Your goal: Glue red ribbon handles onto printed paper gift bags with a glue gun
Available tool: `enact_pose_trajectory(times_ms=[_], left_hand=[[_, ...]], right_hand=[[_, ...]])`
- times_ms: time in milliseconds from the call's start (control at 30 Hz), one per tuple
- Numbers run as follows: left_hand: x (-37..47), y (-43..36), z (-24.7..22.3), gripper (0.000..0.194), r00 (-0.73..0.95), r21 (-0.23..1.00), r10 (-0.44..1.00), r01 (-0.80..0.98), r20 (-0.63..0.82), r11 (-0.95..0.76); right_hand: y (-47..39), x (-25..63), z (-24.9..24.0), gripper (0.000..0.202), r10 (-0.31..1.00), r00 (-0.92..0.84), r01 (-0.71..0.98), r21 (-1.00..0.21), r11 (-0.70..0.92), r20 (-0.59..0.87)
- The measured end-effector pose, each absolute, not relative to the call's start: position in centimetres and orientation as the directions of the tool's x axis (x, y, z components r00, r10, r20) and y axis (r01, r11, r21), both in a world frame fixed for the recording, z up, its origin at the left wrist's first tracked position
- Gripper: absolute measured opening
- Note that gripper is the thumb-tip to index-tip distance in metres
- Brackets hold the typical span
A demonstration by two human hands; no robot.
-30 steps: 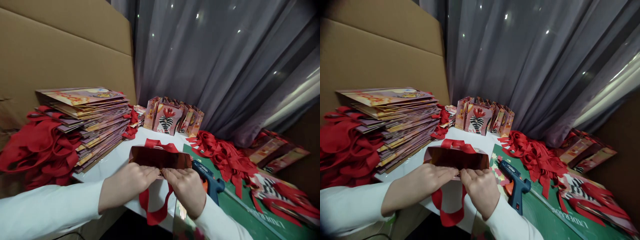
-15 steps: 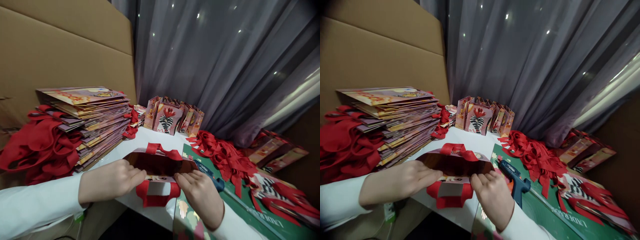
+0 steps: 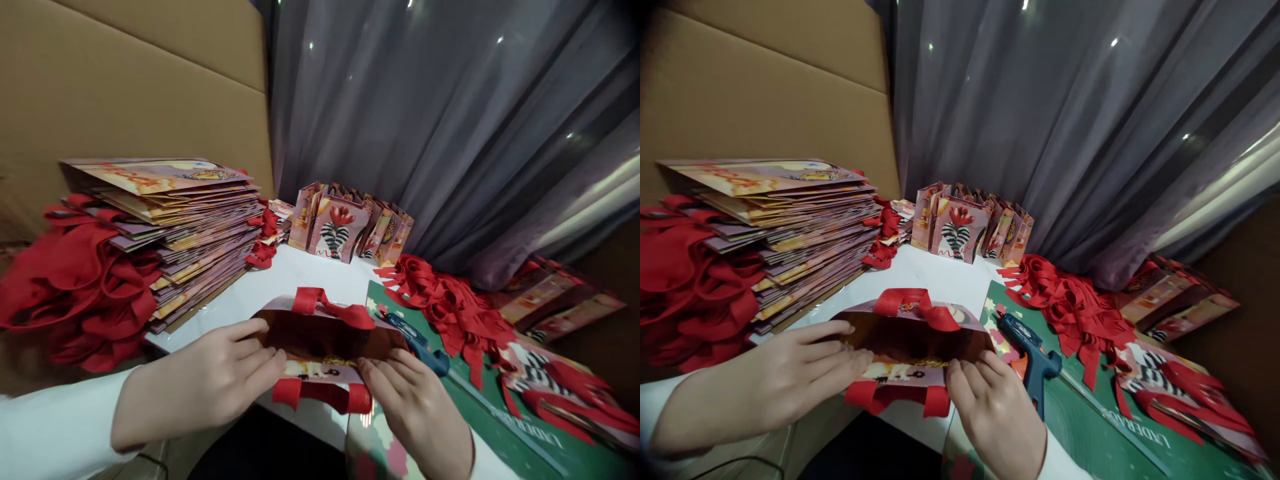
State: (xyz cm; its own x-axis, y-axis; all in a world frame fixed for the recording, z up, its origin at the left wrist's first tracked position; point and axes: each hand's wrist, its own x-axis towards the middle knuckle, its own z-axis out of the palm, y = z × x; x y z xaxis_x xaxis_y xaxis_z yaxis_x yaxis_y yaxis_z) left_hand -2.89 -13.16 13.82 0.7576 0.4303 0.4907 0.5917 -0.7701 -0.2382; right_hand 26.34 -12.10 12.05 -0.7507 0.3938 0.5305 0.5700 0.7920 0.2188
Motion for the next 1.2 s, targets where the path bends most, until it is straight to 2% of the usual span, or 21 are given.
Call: enact_pose_trajectory(times_ms=[100,300,467,633,733,833,900,967,1000,1033,1100,1133,1200], left_hand=[[-3.2,-13.4,14.3,0.039,0.815,-0.306,0.304,0.49,0.494,-0.816],[-2.2,-13.7,14.1,0.037,0.693,-0.215,0.477,0.662,0.54,-0.718],[-2.8,-14.7,12.5,0.041,0.659,-0.146,0.515,0.682,0.549,-0.717],[-3.4,-15.0,12.6,0.039,0.65,-0.183,0.461,0.676,0.604,-0.714],[-3.6,-14.5,13.3,0.039,0.684,-0.232,0.452,0.664,0.573,-0.711],[-3.8,-14.1,13.4,0.031,0.658,-0.229,0.498,0.705,0.565,-0.671],[-3.8,-13.9,12.6,0.02,0.451,-0.109,0.534,0.826,0.715,-0.553],[-3.5,-13.6,11.2,0.04,0.134,0.134,0.53,0.889,0.837,-0.437],[-3.2,-13.4,10.4,0.048,0.024,0.251,0.548,0.871,0.836,-0.422],[-2.9,-13.1,9.4,0.048,-0.023,0.359,0.616,0.829,0.787,-0.428],[-2.1,-12.7,7.6,0.036,0.041,0.514,0.781,0.732,0.623,-0.448],[-1.7,-12.6,6.7,0.035,0.055,0.582,0.833,0.69,0.551,-0.43],[-1.1,-12.7,5.5,0.034,0.044,0.65,0.852,0.627,0.522,-0.431]], right_hand=[[-12.6,26.7,12.0,0.039,0.368,-0.742,0.557,0.21,0.804,0.561],[-12.7,26.6,12.0,0.044,0.448,-0.731,0.6,0.171,0.782,0.515],[-13.5,26.5,11.9,0.049,0.463,-0.707,0.639,0.203,0.742,0.534],[-13.9,26.9,11.7,0.043,0.437,-0.704,0.623,0.191,0.759,0.56],[-13.6,27.3,11.9,0.038,0.432,-0.694,0.605,0.143,0.783,0.576],[-13.2,27.8,11.9,0.029,0.442,-0.602,0.665,0.112,0.738,0.665],[-12.8,27.8,11.2,0.04,0.452,-0.381,0.771,0.007,0.636,0.807],[-12.5,27.5,9.7,0.057,0.501,-0.089,0.771,-0.259,0.582,0.861],[-12.3,27.2,8.6,0.061,0.561,0.029,0.707,-0.414,0.574,0.827],[-12.2,26.8,7.4,0.06,0.643,0.1,0.615,-0.555,0.56,0.759],[-12.2,26.0,5.1,0.053,0.782,0.147,0.459,-0.742,0.489,0.606],[-12.3,25.8,4.3,0.049,0.813,0.153,0.413,-0.784,0.463,0.561],[-12.8,25.5,3.4,0.038,0.824,0.142,0.373,-0.801,0.468,0.548]])
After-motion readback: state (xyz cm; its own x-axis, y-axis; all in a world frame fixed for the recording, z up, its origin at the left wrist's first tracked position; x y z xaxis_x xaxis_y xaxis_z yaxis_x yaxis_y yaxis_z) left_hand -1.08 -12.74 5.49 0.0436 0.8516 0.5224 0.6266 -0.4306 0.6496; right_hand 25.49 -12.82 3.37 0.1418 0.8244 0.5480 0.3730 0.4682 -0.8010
